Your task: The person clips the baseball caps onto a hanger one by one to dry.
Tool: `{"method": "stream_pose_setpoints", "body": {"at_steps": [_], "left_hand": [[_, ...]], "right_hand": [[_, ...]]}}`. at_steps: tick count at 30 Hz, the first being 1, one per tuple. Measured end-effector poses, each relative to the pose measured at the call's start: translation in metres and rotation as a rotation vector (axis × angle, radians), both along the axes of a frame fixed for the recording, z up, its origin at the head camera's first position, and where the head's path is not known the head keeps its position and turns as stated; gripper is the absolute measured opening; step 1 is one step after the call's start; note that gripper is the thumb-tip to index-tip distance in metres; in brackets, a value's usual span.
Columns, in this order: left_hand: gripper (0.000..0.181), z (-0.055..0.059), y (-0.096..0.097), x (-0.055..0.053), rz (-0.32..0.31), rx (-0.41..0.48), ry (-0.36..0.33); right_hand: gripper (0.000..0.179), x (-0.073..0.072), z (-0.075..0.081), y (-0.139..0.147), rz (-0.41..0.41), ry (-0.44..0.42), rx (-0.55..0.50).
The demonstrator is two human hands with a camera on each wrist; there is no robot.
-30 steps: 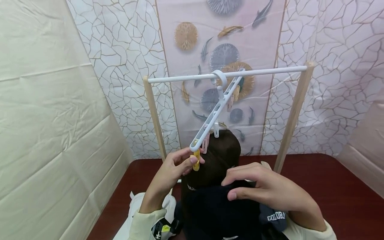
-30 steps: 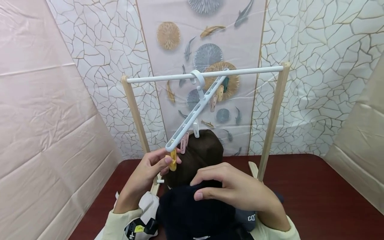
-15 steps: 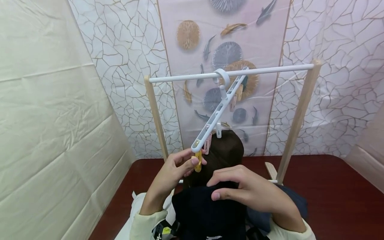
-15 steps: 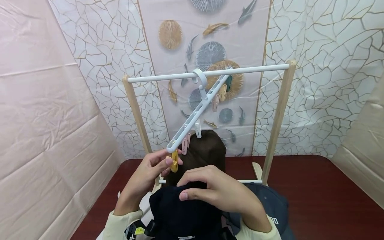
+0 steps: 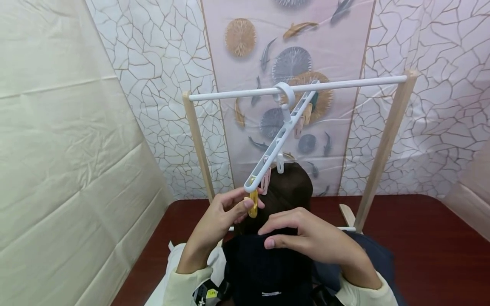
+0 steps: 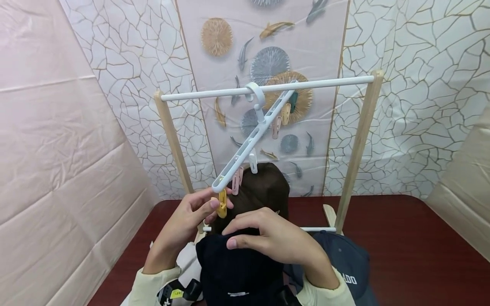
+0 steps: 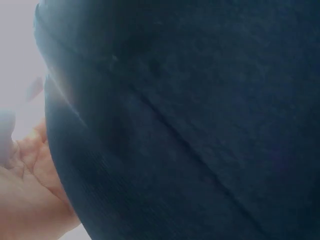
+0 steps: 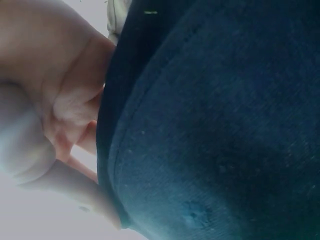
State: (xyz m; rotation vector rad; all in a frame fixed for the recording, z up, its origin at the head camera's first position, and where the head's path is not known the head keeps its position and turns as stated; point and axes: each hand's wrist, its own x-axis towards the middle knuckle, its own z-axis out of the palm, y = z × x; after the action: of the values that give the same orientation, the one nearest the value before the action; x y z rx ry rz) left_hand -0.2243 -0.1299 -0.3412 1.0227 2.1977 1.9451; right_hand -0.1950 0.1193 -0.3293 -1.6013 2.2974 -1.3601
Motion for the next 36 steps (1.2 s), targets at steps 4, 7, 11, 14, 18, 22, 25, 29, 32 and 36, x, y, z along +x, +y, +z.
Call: {"method": "stream_pose_setpoints", "body": {"at_steps": [4,7,11,14,18,22,25,29,32,36], "left_hand": [[0.031,-0.001,0.0,0.0,-0.002,0.0,0.004],[0.032,-0.001,-0.001,0.0,-0.002,-0.005,0.006],[0.032,-0.001,-0.001,0.001,-0.006,-0.008,0.005],[0.033,-0.001,-0.002,0.002,-0.004,-0.013,0.005],[0.033,-0.001,-0.001,0.002,0.0,-0.014,0.006],[0.034,-0.002,0.002,0.002,-0.008,-0.006,0.011],[0.034,-0.003,0.004,0.001,-0.018,-0.004,0.016],[0.033,-0.003,0.005,0.001,-0.016,-0.006,0.023],[0.033,-0.002,0.004,0.002,-0.014,-0.007,0.025],[0.035,-0.001,0.001,0.003,-0.018,-0.012,0.019]], "right_hand": [[0.021,-0.004,-0.004,-0.001,-0.035,-0.016,0.028],[0.021,-0.007,-0.006,-0.003,-0.069,-0.007,0.046],[0.02,-0.008,-0.008,-0.005,-0.107,0.003,0.06],[0.021,-0.007,-0.007,-0.007,-0.133,0.012,0.079],[0.023,-0.004,-0.005,-0.011,-0.178,0.027,0.131],[0.02,-0.001,-0.002,-0.011,-0.232,0.022,0.19],[0.018,0.0,0.0,-0.01,-0.255,-0.008,0.226],[0.016,0.0,-0.001,-0.01,-0.232,-0.055,0.27],[0.015,-0.001,-0.003,-0.01,-0.199,-0.076,0.312],[0.019,-0.001,-0.007,-0.01,-0.202,-0.085,0.383]]}}
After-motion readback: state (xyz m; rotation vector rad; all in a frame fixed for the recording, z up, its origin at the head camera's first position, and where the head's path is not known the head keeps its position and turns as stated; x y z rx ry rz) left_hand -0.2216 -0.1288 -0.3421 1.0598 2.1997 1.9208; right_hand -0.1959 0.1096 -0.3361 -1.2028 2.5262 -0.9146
